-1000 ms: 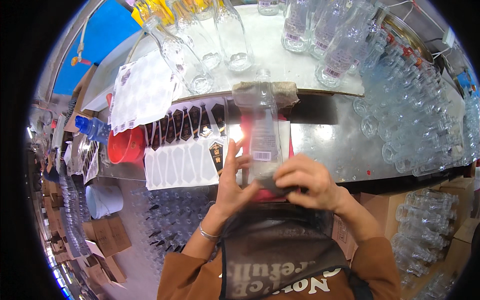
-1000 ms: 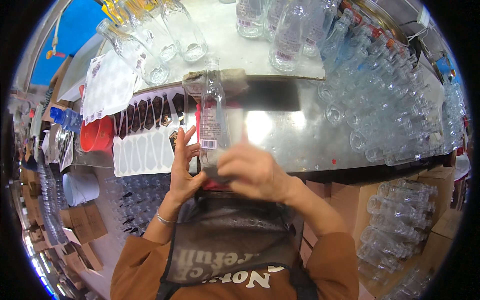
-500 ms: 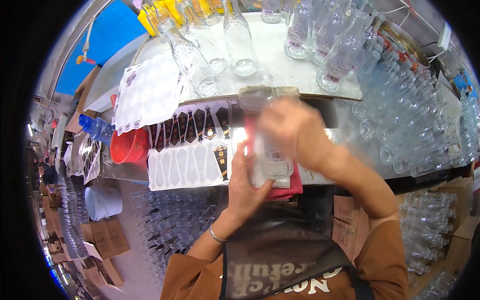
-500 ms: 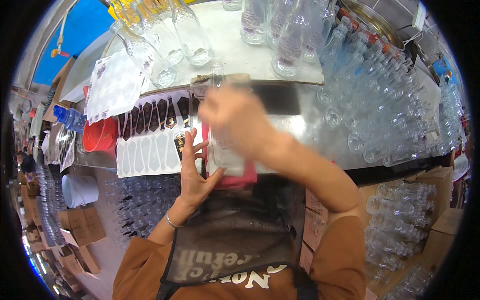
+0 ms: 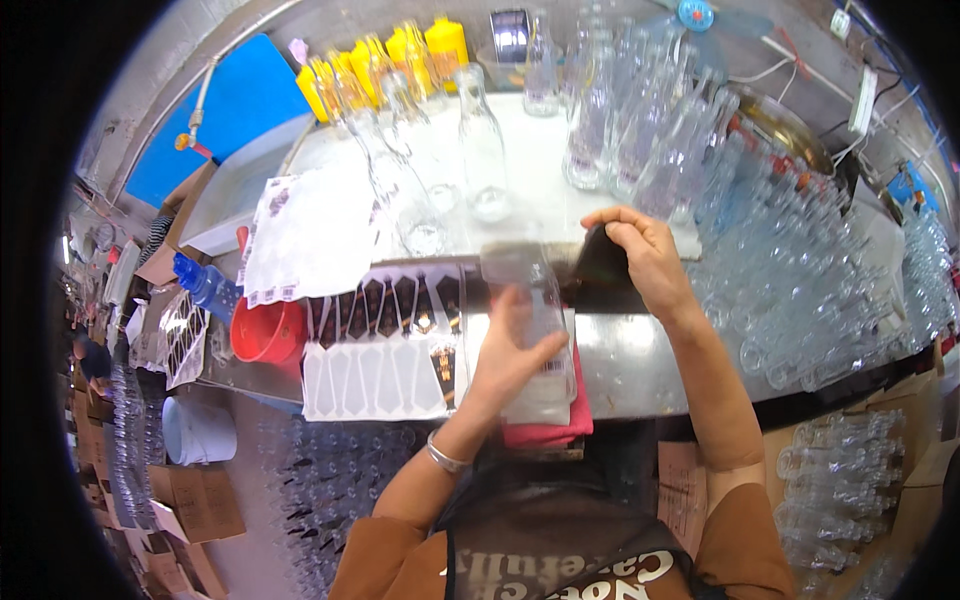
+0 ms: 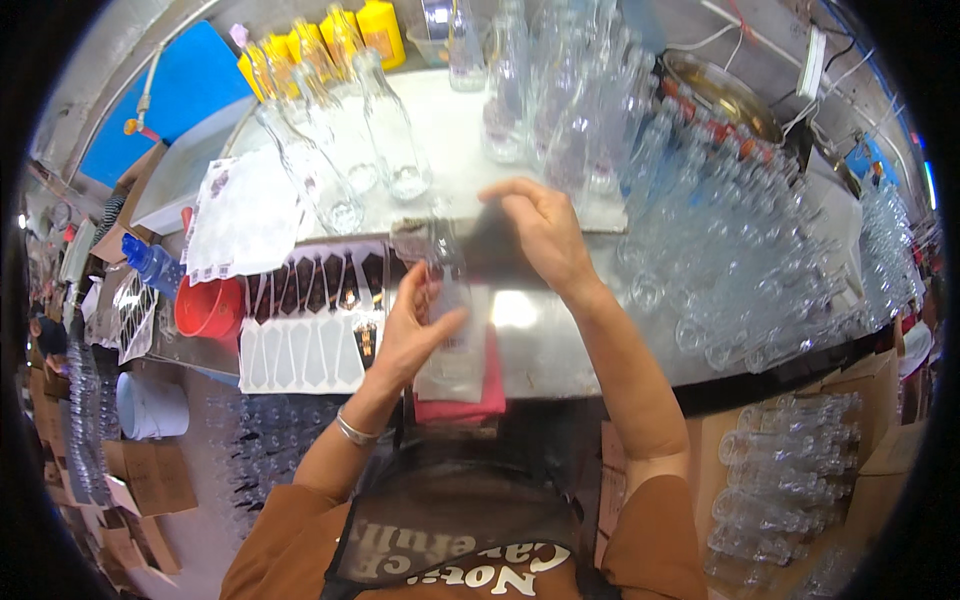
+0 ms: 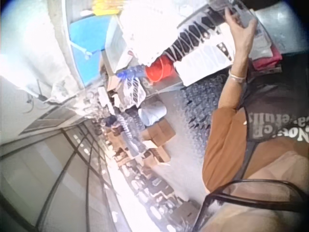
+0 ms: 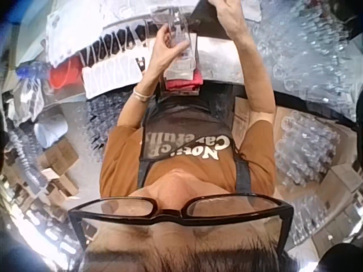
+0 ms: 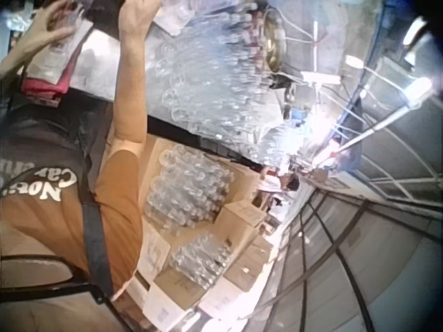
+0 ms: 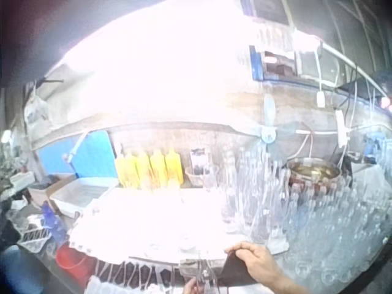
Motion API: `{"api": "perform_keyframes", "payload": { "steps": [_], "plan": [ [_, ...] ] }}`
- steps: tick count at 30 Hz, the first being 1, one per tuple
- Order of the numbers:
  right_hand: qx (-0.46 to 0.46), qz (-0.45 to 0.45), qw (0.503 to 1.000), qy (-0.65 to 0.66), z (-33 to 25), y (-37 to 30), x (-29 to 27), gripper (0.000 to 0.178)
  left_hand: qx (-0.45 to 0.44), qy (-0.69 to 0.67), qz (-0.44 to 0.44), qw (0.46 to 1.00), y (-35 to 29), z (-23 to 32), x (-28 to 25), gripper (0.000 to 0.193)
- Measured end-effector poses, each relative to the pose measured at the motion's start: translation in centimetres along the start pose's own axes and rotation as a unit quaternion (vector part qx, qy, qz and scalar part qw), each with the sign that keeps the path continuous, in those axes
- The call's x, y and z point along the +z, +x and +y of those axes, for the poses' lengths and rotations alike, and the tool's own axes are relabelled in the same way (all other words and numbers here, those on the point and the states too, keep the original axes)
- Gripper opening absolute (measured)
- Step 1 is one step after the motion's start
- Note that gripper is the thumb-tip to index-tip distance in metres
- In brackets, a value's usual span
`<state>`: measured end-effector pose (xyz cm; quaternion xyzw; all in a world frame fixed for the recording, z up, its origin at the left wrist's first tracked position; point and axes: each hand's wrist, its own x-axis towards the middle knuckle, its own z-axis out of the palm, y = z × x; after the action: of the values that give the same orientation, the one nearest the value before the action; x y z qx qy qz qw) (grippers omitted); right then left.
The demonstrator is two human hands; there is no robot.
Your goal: The person repeatedly picks up clear plastic bottles, applies a rectangular label to the side of each bottle, smooths the label with a black card, and places the labeled bottle on the table. The person handles bottles one at a time in a repetitive cycle.
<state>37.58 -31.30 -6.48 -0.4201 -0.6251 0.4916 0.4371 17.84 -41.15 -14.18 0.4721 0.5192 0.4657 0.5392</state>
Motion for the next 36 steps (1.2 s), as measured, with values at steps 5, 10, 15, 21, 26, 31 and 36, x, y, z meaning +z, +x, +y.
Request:
{"api": "perform_keyframes", "payload": {
  "steps": [5,10,15,21,26,31,36],
  "plan": [
    [-0.011,-0.079,0.969,-0.235,-4.5,-0.5,1.4,0.037,0.121,0.091,-0.003,0.988,-3.2,0.7,1.0,0.115],
    [-0.088,-0.113,0.958,-0.247,-9.4,-3.3,2.5,0.022,0.218,0.094,-0.037,0.971,-5.9,1.6,-0.6,0.109],
    [-0.224,0.039,0.893,-0.387,-14.7,3.7,2.1,0.023,0.224,0.123,0.031,0.966,-5.3,0.3,-3.7,0.105],
    [-0.211,0.081,0.832,-0.507,-12.5,14.5,2.6,0.032,0.184,0.099,0.055,0.977,-4.9,-0.4,-5.3,0.1],
    [-0.137,0.114,0.817,-0.548,-10.7,22.9,3.1,0.033,0.141,0.099,0.058,0.983,-4.1,-1.6,-6.3,0.091],
    [-0.043,0.155,0.815,-0.557,-8.5,28.5,2.3,0.037,0.102,0.096,0.065,0.988,-3.9,-1.6,-6.6,0.082],
    [-0.01,0.17,0.79,-0.589,-8.5,29.9,1.5,0.043,0.106,0.103,0.062,0.987,-3.6,-2.6,-6.6,0.076]
  ]
}}
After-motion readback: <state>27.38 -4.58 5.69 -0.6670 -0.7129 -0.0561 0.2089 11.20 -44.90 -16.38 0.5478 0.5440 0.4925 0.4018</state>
